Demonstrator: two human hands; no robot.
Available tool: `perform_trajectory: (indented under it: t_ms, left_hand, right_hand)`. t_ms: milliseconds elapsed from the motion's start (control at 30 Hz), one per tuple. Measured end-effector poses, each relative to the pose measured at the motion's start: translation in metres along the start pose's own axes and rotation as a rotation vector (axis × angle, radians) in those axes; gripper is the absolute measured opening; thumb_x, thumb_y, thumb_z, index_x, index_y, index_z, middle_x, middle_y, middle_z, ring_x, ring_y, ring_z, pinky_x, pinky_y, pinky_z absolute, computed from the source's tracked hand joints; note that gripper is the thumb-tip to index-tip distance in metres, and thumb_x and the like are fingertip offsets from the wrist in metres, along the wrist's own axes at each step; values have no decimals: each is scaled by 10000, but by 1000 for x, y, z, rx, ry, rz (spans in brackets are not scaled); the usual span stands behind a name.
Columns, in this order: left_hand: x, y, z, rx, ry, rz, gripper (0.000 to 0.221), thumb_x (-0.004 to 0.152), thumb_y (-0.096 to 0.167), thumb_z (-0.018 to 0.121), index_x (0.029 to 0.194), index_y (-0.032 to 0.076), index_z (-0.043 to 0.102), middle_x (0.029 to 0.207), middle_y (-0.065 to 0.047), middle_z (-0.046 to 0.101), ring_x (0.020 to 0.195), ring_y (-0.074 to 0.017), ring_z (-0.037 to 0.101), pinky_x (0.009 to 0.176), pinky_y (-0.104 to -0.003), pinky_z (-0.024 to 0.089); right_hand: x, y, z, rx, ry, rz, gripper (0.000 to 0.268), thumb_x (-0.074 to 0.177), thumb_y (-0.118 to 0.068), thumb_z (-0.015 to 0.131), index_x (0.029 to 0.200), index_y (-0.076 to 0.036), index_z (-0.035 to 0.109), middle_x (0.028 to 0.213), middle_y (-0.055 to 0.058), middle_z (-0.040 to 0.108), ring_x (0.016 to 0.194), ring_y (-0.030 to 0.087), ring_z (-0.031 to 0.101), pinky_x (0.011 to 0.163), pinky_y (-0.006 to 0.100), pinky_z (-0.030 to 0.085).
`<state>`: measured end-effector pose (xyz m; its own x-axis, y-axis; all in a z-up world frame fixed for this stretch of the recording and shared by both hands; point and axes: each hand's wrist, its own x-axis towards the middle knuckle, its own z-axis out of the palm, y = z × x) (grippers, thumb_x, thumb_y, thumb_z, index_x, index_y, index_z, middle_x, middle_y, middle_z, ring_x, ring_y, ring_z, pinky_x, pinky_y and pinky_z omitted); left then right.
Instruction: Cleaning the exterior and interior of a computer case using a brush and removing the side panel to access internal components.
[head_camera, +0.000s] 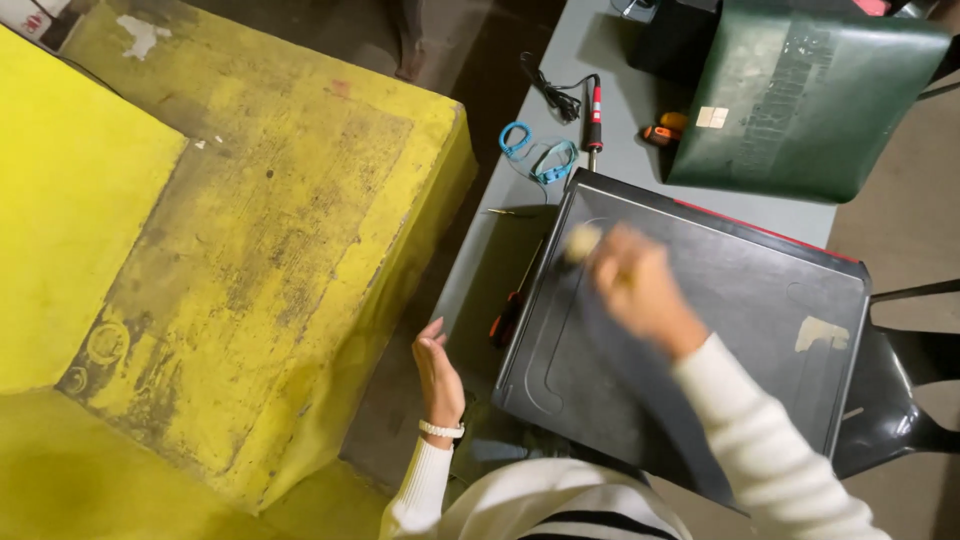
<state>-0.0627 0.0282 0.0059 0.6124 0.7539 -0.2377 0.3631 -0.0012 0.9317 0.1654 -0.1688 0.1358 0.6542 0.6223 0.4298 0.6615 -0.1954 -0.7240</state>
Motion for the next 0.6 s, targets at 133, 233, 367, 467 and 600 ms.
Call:
perform_trajectory:
  t_ms: [133, 233, 367, 467, 600]
  left_hand:
    - [-6, -6, -13, 52, 81, 14, 656, 1115, 498, 116, 1388, 115, 574, 1301, -209, 511, 1249, -409, 564, 1090, -475, 437]
    - [-1, -28, -19, 68, 118, 43, 613, 1130, 458, 133, 1377, 116, 577, 1297, -221, 497, 1238, -421, 563, 1093, -489, 434]
    - [-8, -21, -20, 54, 121, 22, 616, 1127, 449, 127, 1365, 117, 588, 1285, -199, 494, 1249, -406, 568, 1097, -488, 437]
    - [-5, -20, -19, 63, 116, 28, 616, 1127, 473, 144, 1357, 120, 593, 1262, -207, 494, 1228, -408, 574, 1084, -478, 443]
    - [-1, -20, -21, 44, 126, 35, 575, 1135, 416, 162, 1345, 112, 603, 1270, -222, 501, 1218, -428, 576, 1074, -488, 449]
  right_hand:
    - [-13, -83, 4, 801, -381, 406, 422, 875, -96, 568, 458, -29, 573, 478, 84, 499, 279, 187, 561, 222, 271, 450]
    - [12, -53, -13, 157, -46, 16, 499, 1041, -190, 465, 564, -153, 609, 635, 43, 577, 557, 252, 577, 562, 310, 476]
    - [2, -27, 7, -220, 17, 0, 280, 987, -91, 608, 731, 14, 568, 769, 234, 532, 721, 486, 578, 650, 533, 477]
    - [-9, -103, 23, -167, -564, 377, 343, 903, -240, 629, 595, -88, 625, 583, 105, 661, 517, 266, 691, 471, 362, 570]
    - [-11, -97, -7, 527, -225, 205, 443, 949, -172, 520, 525, -104, 628, 567, 51, 588, 426, 198, 609, 404, 275, 509]
